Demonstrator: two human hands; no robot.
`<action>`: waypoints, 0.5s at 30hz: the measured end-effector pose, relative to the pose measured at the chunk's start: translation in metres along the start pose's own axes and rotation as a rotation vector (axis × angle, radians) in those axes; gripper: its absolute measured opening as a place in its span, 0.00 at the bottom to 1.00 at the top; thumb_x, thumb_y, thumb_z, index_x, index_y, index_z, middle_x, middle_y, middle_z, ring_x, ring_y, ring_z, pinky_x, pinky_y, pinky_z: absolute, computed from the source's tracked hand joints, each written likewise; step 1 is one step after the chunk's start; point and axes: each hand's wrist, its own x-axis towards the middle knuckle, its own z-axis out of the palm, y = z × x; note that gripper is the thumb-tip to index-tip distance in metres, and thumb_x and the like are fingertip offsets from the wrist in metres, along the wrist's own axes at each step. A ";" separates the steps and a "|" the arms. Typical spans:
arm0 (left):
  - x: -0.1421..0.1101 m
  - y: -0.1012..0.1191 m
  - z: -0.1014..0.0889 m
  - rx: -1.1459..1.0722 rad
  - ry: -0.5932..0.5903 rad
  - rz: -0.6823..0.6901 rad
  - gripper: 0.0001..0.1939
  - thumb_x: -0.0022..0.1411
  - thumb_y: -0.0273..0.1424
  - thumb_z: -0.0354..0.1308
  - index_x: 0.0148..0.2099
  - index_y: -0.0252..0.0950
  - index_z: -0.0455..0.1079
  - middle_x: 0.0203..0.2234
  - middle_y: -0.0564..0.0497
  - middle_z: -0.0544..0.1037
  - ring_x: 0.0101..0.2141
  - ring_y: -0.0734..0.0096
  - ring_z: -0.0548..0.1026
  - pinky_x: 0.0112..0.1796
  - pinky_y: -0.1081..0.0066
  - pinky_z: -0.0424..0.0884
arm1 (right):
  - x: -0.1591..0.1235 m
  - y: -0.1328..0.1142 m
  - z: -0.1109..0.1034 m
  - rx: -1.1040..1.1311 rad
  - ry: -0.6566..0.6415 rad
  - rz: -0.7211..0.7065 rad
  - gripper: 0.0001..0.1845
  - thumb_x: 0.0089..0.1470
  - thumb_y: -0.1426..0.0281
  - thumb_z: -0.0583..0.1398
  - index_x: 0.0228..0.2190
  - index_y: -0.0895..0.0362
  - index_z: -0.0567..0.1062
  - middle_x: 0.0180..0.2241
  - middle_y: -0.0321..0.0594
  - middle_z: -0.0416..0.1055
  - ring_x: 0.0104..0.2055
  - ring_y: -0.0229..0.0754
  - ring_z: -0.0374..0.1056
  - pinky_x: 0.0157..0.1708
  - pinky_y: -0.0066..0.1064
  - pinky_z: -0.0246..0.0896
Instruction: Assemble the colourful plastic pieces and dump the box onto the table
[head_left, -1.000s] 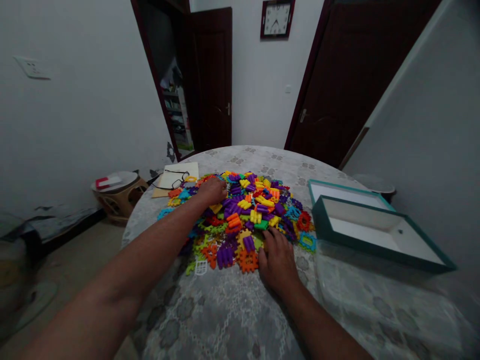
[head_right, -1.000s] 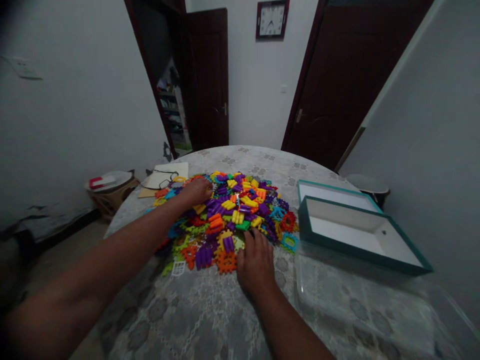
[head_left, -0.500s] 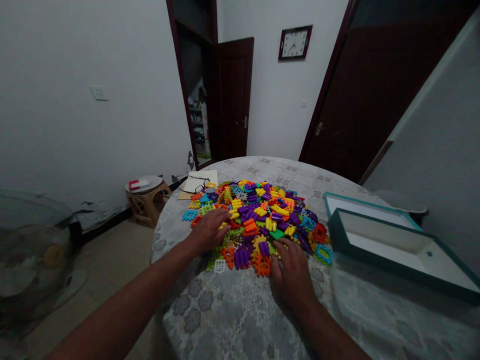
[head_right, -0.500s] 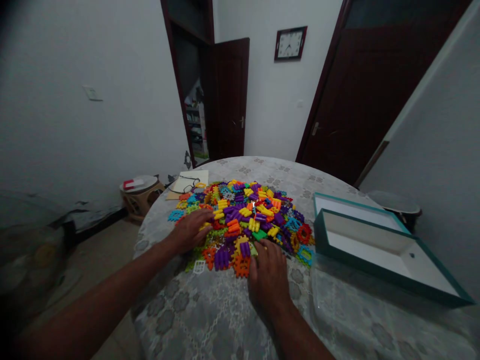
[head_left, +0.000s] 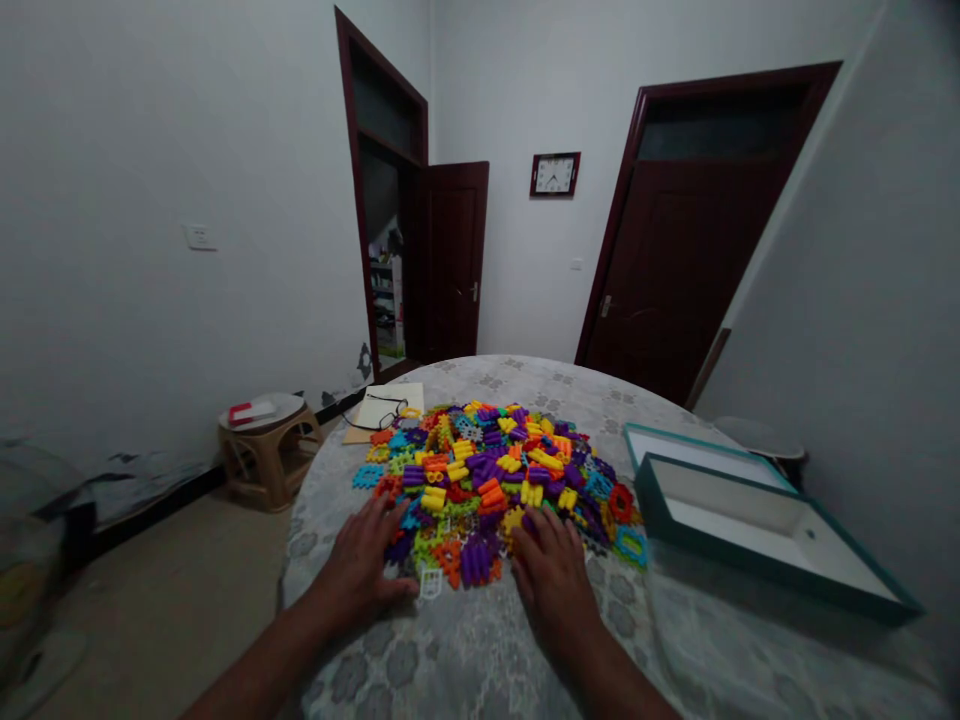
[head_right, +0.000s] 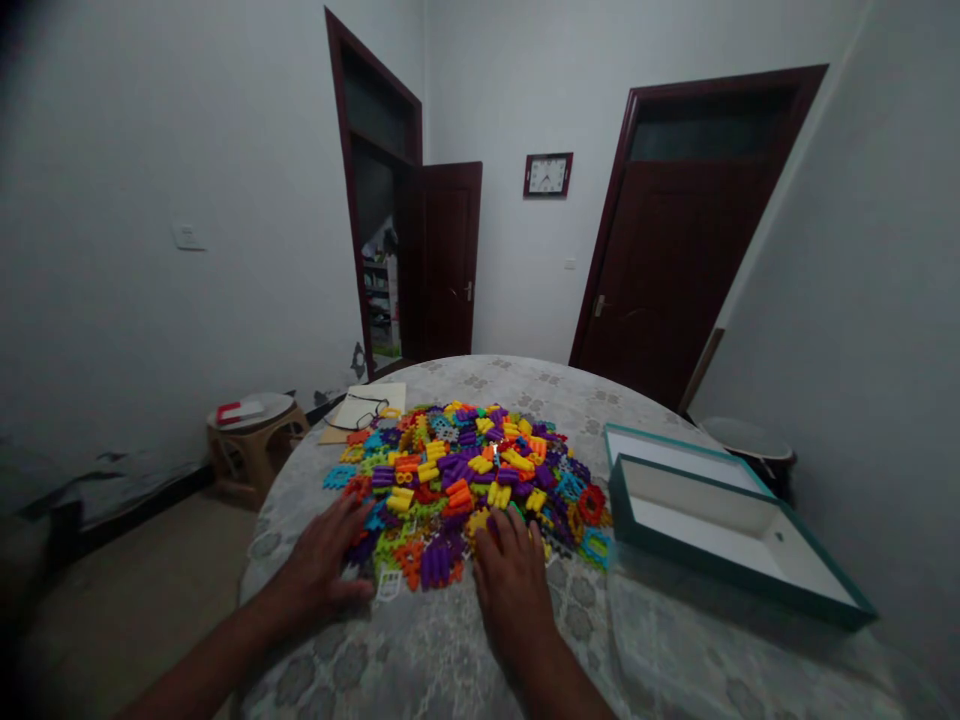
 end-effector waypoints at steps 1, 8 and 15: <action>0.000 0.009 0.003 -0.001 0.011 -0.007 0.55 0.57 0.59 0.72 0.80 0.48 0.61 0.78 0.37 0.60 0.75 0.31 0.60 0.71 0.38 0.60 | 0.002 0.002 0.001 -0.011 -0.004 0.019 0.23 0.66 0.73 0.62 0.60 0.45 0.79 0.70 0.44 0.70 0.75 0.60 0.61 0.74 0.65 0.51; 0.029 0.094 0.029 0.008 0.078 -0.152 0.44 0.68 0.52 0.66 0.78 0.39 0.63 0.76 0.31 0.62 0.75 0.31 0.59 0.70 0.38 0.61 | 0.002 0.010 0.006 -0.065 0.036 0.062 0.22 0.68 0.74 0.59 0.59 0.47 0.80 0.70 0.46 0.70 0.75 0.59 0.59 0.75 0.64 0.47; 0.036 0.132 0.033 -0.102 0.222 -0.119 0.45 0.68 0.53 0.67 0.77 0.36 0.61 0.77 0.26 0.58 0.75 0.27 0.57 0.70 0.30 0.59 | -0.005 0.013 -0.006 -0.015 0.086 0.022 0.21 0.69 0.73 0.58 0.59 0.54 0.78 0.69 0.54 0.68 0.74 0.62 0.60 0.72 0.66 0.52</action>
